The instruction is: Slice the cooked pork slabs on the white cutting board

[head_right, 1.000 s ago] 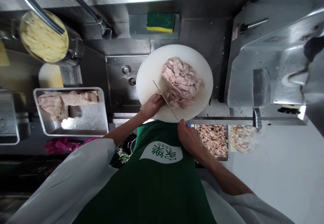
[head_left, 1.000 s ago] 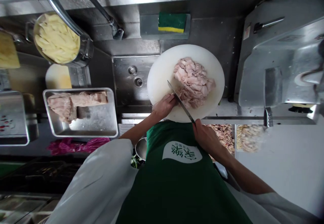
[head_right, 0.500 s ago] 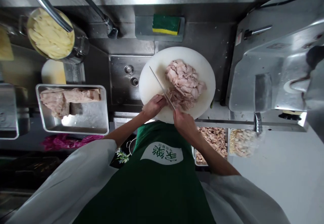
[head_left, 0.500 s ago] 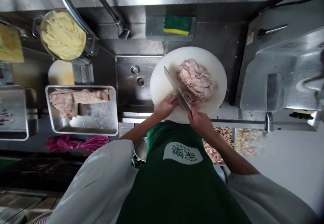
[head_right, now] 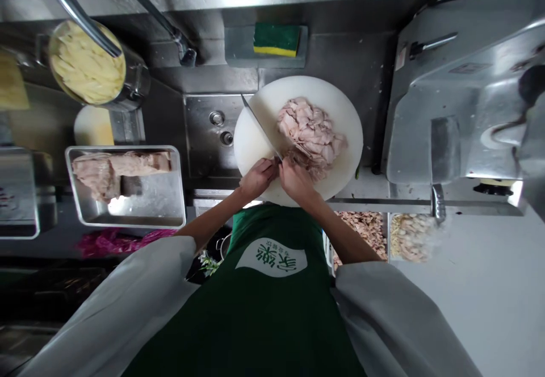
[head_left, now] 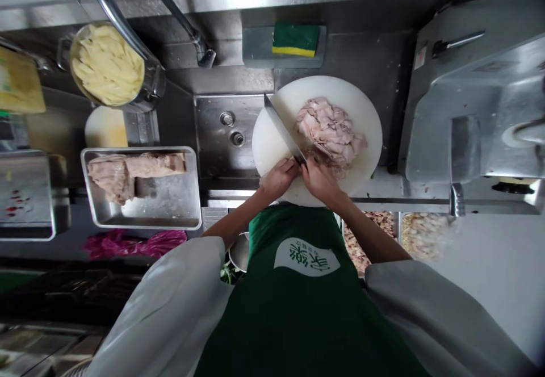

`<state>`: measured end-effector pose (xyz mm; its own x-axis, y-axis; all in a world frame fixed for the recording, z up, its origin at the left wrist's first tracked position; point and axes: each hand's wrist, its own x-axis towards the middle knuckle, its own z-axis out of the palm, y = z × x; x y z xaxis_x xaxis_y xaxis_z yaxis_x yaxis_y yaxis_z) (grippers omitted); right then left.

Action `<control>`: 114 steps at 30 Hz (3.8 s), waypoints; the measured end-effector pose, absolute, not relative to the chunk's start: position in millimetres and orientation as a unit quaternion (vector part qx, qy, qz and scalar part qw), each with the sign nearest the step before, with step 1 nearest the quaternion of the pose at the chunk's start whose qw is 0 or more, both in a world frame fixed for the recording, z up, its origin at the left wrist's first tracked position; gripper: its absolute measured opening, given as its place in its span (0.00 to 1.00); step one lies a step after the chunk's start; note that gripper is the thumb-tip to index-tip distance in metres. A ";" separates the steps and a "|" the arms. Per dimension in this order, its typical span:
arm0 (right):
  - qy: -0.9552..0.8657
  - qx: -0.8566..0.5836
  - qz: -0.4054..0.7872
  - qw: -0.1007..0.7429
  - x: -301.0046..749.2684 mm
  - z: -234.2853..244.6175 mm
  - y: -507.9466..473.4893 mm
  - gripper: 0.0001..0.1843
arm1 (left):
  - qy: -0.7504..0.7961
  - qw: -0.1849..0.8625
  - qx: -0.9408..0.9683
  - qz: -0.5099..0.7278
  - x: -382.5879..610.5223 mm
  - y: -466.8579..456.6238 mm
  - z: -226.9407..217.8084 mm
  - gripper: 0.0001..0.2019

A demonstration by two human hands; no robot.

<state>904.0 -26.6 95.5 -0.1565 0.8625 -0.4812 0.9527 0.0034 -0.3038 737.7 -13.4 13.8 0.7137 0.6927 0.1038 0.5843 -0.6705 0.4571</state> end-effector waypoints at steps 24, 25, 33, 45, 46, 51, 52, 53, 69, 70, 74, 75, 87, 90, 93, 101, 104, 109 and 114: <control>0.691 0.645 -0.300 0.128 923.8 130.7 -67.8 0.16 | 0.359 0.216 0.901 0.117 739.4 -13.3 21.0 0.15; 0.681 0.645 -0.315 0.145 928.9 138.7 -82.1 0.15 | 0.358 0.215 0.900 0.126 739.9 -13.1 21.0 0.15; 0.660 0.642 -0.357 0.158 919.0 122.9 -88.8 0.18 | 0.366 0.214 0.897 0.124 738.1 -13.6 22.4 0.13; 0.674 0.633 -0.347 0.157 938.3 145.6 -99.8 0.16 | 0.366 0.224 0.894 0.128 738.8 -15.8 21.7 0.13; 0.668 0.633 -0.354 0.168 942.5 149.9 -110.3 0.15 | 0.371 0.229 0.891 0.125 739.2 -15.4 22.5 0.13; 0.664 0.631 -0.358 0.179 923.9 127.3 -93.0 0.15 | 0.370 0.234 0.890 0.125 736.7 -15.3 20.8 0.14; 0.674 0.631 -0.349 0.161 914.8 117.4 -77.7 0.16 | 0.366 0.233 0.892 0.128 735.5 -15.7 19.9 0.13; 0.683 0.634 -0.336 0.139 906.1 108.2 -61.4 0.16 | 0.364 0.234 0.892 0.130 734.3 -16.2 18.9 0.12; 0.663 0.629 -0.368 0.171 930.7 136.0 -98.2 0.15 | 0.372 0.220 0.890 0.147 734.9 -16.0 21.1 0.14; 0.670 0.630 -0.361 0.154 921.7 125.1 -84.2 0.16 | 0.366 0.220 0.892 0.151 733.7 -16.1 20.2 0.14; 0.708 0.630 -0.309 0.077 894.8 93.5 -26.5 0.18 | 0.361 0.214 0.896 0.148 729.4 -17.3 15.5 0.11; 0.713 0.631 -0.298 0.071 894.4 93.1 -20.4 0.18 | 0.365 0.211 0.895 0.143 728.9 -17.6 14.7 0.11; 0.670 0.626 -0.363 0.166 935.4 138.2 -100.8 0.15 | 0.371 0.206 0.896 0.134 734.2 -16.1 23.2 0.13; 0.690 0.630 -0.340 0.104 910.7 104.0 -64.3 0.16 | 0.366 0.214 0.896 0.133 731.8 -15.5 21.2 0.13; 0.713 0.627 -0.309 0.054 898.6 85.0 -31.4 0.18 | 0.370 0.220 0.892 0.137 729.0 -17.3 18.7 0.12; 0.690 0.615 -0.351 0.148 943.9 148.1 -96.0 0.15 | 0.377 0.216 0.886 0.163 730.2 -21.5 16.9 0.11; 0.663 0.616 -0.380 0.191 948.8 157.1 -115.0 0.13 | 0.375 0.214 0.887 0.164 730.5 -20.3 17.8 0.12; 0.681 0.622 -0.361 0.139 911.3 112.0 -70.3 0.17 | 0.363 0.207 0.893 0.164 726.5 -19.2 17.7 0.10; 0.719 0.617 -0.313 0.068 895.8 87.8 -29.6 0.19 | 0.381 0.200 0.892 0.141 722.8 -22.2 17.1 0.10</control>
<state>895.8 -29.6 87.8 -0.2287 0.8446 -0.4842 0.9298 0.0421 -0.3656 722.8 -22.2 17.1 0.6697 0.7360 0.0993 0.6231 -0.6296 0.4641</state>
